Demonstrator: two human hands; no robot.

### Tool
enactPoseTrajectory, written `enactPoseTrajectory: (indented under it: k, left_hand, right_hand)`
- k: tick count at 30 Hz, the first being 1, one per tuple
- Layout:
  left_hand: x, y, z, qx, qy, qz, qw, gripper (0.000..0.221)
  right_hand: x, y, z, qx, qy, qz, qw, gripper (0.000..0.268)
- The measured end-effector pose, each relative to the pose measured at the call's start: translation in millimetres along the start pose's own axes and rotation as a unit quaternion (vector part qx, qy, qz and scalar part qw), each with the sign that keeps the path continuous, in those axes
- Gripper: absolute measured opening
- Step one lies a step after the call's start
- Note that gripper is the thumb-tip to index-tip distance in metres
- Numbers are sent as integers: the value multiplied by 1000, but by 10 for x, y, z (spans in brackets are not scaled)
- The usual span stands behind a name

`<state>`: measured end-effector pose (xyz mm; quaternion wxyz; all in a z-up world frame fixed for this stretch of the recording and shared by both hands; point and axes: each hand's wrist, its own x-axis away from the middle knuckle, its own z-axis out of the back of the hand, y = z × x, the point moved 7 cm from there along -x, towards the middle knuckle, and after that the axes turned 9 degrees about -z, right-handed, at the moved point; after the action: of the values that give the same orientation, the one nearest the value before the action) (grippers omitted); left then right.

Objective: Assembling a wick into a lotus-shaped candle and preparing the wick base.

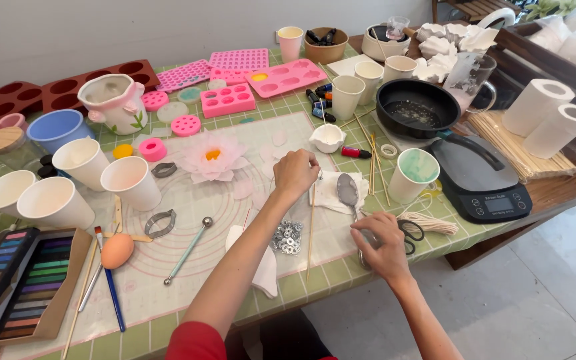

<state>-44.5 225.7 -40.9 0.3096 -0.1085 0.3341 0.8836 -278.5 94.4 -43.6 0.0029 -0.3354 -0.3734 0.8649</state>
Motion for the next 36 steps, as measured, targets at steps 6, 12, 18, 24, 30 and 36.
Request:
enactPoseTrajectory:
  k: [6, 12, 18, 24, 30, 36]
  left_hand:
    - [-19, 134, 618, 133, 103, 17, 986, 14]
    - [455, 342, 1455, 524, 151, 84, 834, 16]
    - [1380, 178, 1562, 772, 141, 117, 609, 17]
    - [2309, 40, 1399, 846, 161, 144, 488, 16]
    - [2842, -38, 1180, 869, 202, 170, 419, 17]
    - [3229, -133, 1091, 856, 240, 213, 405, 17]
  right_hand:
    - [24, 100, 0, 2, 14, -12, 1000, 11]
    - [73, 193, -15, 15, 26, -13, 999, 12]
    - [83, 177, -46, 6, 29, -39, 999, 13]
    - [54, -651, -469, -120, -40, -82, 989, 21]
    - [212, -1535, -1377, -320, -202, -131, 916, 29]
    - [392, -1936, -1666, -326, -270, -106, 900, 27]
